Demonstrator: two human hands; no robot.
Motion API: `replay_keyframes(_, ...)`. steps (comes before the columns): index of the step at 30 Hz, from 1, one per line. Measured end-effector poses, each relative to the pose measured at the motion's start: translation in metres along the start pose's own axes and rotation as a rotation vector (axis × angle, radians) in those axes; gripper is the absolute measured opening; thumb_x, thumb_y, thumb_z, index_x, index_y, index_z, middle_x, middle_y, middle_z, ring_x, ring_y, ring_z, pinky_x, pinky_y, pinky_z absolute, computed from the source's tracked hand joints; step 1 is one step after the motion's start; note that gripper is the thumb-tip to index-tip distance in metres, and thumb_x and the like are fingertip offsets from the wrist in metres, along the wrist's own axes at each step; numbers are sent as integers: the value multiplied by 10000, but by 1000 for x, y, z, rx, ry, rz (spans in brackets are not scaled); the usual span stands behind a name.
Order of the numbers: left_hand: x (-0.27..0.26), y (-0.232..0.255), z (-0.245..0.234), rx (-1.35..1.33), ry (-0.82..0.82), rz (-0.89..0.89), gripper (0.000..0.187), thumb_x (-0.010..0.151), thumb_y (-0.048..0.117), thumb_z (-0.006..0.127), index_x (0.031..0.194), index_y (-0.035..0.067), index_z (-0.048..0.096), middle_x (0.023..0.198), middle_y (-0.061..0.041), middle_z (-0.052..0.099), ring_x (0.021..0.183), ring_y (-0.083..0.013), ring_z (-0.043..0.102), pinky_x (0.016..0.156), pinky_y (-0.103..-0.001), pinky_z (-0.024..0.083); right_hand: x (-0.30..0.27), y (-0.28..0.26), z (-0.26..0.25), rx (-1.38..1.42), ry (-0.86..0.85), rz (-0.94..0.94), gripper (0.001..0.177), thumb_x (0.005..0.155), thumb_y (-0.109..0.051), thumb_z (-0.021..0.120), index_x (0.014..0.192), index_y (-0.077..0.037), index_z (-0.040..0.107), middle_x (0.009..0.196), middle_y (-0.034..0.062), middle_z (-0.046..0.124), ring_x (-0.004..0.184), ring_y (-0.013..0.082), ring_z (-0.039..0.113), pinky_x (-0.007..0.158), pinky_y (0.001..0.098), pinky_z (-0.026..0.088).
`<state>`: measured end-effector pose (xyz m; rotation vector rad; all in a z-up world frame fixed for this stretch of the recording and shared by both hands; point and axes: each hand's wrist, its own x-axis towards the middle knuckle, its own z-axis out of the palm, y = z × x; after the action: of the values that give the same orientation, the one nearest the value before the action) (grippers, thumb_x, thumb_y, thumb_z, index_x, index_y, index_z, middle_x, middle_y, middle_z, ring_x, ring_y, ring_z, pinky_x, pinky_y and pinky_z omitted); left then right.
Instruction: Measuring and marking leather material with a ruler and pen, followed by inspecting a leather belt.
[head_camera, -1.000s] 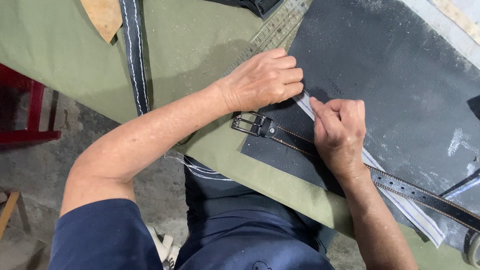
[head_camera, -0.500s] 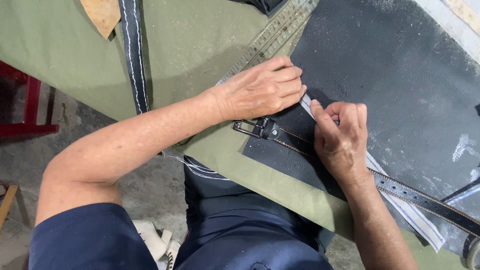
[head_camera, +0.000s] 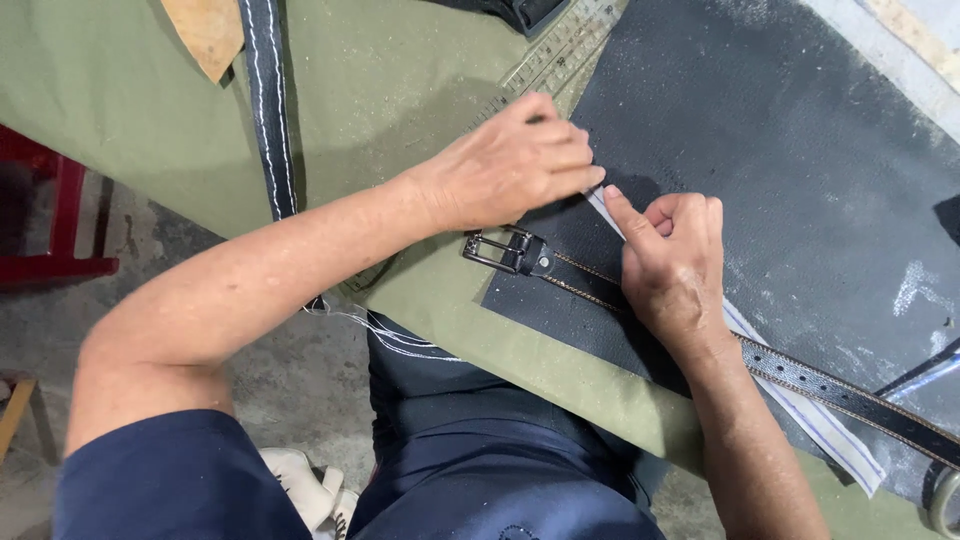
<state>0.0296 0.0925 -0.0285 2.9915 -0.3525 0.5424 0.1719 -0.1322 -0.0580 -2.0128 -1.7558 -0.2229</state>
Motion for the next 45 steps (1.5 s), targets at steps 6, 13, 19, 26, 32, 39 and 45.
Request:
replay_keyframes(6,9,-5,5,-254,92,-230,76,1019,186,670,1040,181,742,947,15,683,967,-175,598,925,-390,421,4,0,-4,120,43,67,384,994,29,566,1292,-102,769,927,77,438,844,271,486,765,405,475)
replay_keyframes(13,16,-11,24,-272,184,-233,393,828,-179,588,937,184,691,812,42,594,768,-201,439,746,-368,287,2,-6,-12,203,52,100,404,1000,179,574,1257,-71,761,1021,134,502,900,311,466,816,421,413)
replay_keyframes(19,5,26,5,-435,111,-341,150,999,124,606,1115,138,701,935,-57,607,870,-245,560,808,-415,441,-30,-3,-37,178,-137,67,364,913,-291,769,1263,-192,737,1064,62,575,972,273,552,860,406,482)
replay_keyframes(26,-31,71,-12,-521,-54,-166,593,985,612,461,1289,118,587,1042,-93,514,963,-306,496,851,-454,392,-55,-14,-48,162,-223,113,464,904,-407,722,1319,-204,674,1106,66,580,1029,301,563,897,435,436)
replay_keyframes(32,-8,80,-35,-626,-225,-177,459,921,184,724,1335,76,560,994,-128,532,907,-368,610,736,-448,545,-61,-12,-71,94,-190,58,340,969,-401,668,1150,-113,667,1034,95,598,956,303,566,787,426,426)
replay_keyframes(39,7,86,-83,-725,-143,-280,474,886,146,757,1343,98,641,896,-60,663,809,-240,644,735,-363,550,-111,37,-149,-564,-546,238,170,930,-158,547,782,-236,578,696,-39,476,660,177,471,587,373,340)
replay_keyframes(45,32,97,-81,-636,-22,-107,342,965,129,699,1298,73,644,847,-37,599,751,-196,547,742,-339,447,-272,162,-278,-1096,-204,629,80,970,-74,555,931,-139,532,909,54,461,830,206,432,786,374,322)
